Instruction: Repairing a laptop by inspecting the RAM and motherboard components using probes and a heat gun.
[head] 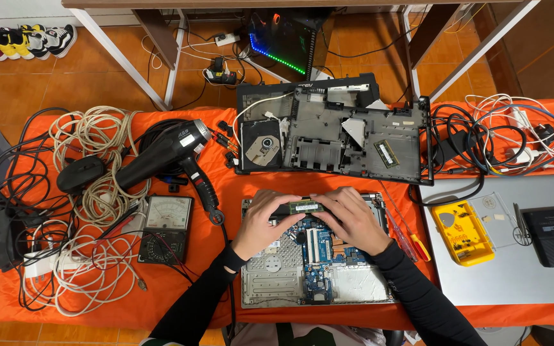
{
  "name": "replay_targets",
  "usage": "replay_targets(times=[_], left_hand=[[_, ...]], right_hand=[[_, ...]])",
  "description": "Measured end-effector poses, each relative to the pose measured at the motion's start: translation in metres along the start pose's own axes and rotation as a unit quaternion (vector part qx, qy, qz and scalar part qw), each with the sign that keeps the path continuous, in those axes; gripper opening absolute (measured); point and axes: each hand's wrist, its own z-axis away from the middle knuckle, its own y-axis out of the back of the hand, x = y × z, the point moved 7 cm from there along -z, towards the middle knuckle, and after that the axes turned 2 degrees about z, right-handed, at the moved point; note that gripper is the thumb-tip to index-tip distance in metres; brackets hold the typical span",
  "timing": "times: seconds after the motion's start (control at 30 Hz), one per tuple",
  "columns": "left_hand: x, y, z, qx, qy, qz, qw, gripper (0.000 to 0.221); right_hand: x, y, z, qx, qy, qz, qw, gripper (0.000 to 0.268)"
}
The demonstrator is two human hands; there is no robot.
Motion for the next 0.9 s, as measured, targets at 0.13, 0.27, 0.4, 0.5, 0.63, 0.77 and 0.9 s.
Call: replay_targets(times=[0.13,0.27,0.4,0.5,0.63,0.77,0.9], left_hand=[[0.0009,0.0002,-0.0004,0.0,0.0,-0.001,1.0,0.036],[0.0028,0.0006,-0.0012,0.002,-0.006,-0.001,1.0,0.037],[0.0019,0.0003,-0.0004,0.008,-0.009,-0.001,1.0,0.037],[0.0007,0.0006,-0.0014,0.005,0.0,-0.003,1.0,0.037],[0.0002,-0.0001,-0.0009,0.003,-0.005,-0.001,1.0,0.038],[0.0017,0.0004,-0.0003,0.004,-0.014,-0.001,1.0,0.037],[0.0006,-0.0004,0.0005,0.003,-0.01,-0.007,1.0,0.037]], right_hand=[[-0.0002,0.0,0.0002,0.002,-0.001,0.003,1.0,0.042],[-0.0007,0.0006,-0.0002,0.006,0.003,0.003,1.0,0.042],[0.0004,-0.0006,0.0009,0.006,0.003,0.002,1.0,0.042],[0.0004,0.0,-0.0001,0.006,0.006,0.002,1.0,0.042],[0.001,-0.0013,0.0008,0.0,0.002,0.001,1.0,0.042],[-0.001,0.0001,-0.0002,0.003,0.007,0.003,1.0,0.041],[-0.002,0.0008,-0.0003,0.005,0.011,-0.001,1.0,0.041]])
